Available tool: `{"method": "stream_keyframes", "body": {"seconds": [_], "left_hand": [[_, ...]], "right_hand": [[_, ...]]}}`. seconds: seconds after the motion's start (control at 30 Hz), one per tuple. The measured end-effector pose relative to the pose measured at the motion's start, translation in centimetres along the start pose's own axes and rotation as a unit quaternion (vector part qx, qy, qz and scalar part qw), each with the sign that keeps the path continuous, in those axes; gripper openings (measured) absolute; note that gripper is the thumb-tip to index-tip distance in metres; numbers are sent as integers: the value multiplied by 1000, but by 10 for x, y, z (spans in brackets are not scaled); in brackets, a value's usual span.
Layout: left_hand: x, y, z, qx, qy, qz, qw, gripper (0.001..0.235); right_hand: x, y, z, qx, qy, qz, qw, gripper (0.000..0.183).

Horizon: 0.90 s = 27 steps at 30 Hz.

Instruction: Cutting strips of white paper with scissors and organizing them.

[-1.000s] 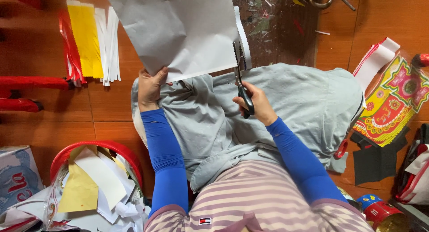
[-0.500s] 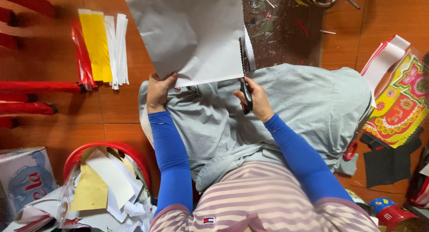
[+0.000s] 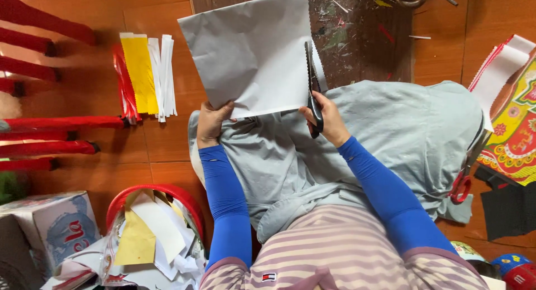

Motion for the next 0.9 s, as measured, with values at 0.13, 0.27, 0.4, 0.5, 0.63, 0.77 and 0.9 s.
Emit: {"method": "stream_keyframes", "body": {"seconds": [0.13,0.27,0.4,0.5,0.63,0.77,0.9], "left_hand": [[-1,-2,1,9,-15,-9,1000,22],[-5,-3,-1,18,-32,-13,999,21],[-11,7,-5,22,-18,6,1000,19],[-15,10,-5,28,-18,2,999,18],[-12,4,-6,44,-19,-11,999,18],[-7,-3,-4,44,-18,-3,999,15],[-9,-8,-4,56,-42,3,998,14]], "right_hand": [[2,-10,1,-12,-12,16,1000,64],[18,1,18,3,-75,75,994,64],[14,-3,21,22,-53,44,997,67],[12,5,24,23,-7,24,999,72],[8,0,20,29,19,14,999,68],[22,-1,26,33,10,-26,999,72],[29,-7,40,56,-18,-54,997,67]]}}
Point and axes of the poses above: each hand's wrist, its own z-axis towards the middle knuckle, its own x-axis out of the back of the hand, y = z × x, the point moved 8 cm from there along z, towards the middle knuckle, and after that the axes turned 2 degrees about -y, right-handed, at the moved point
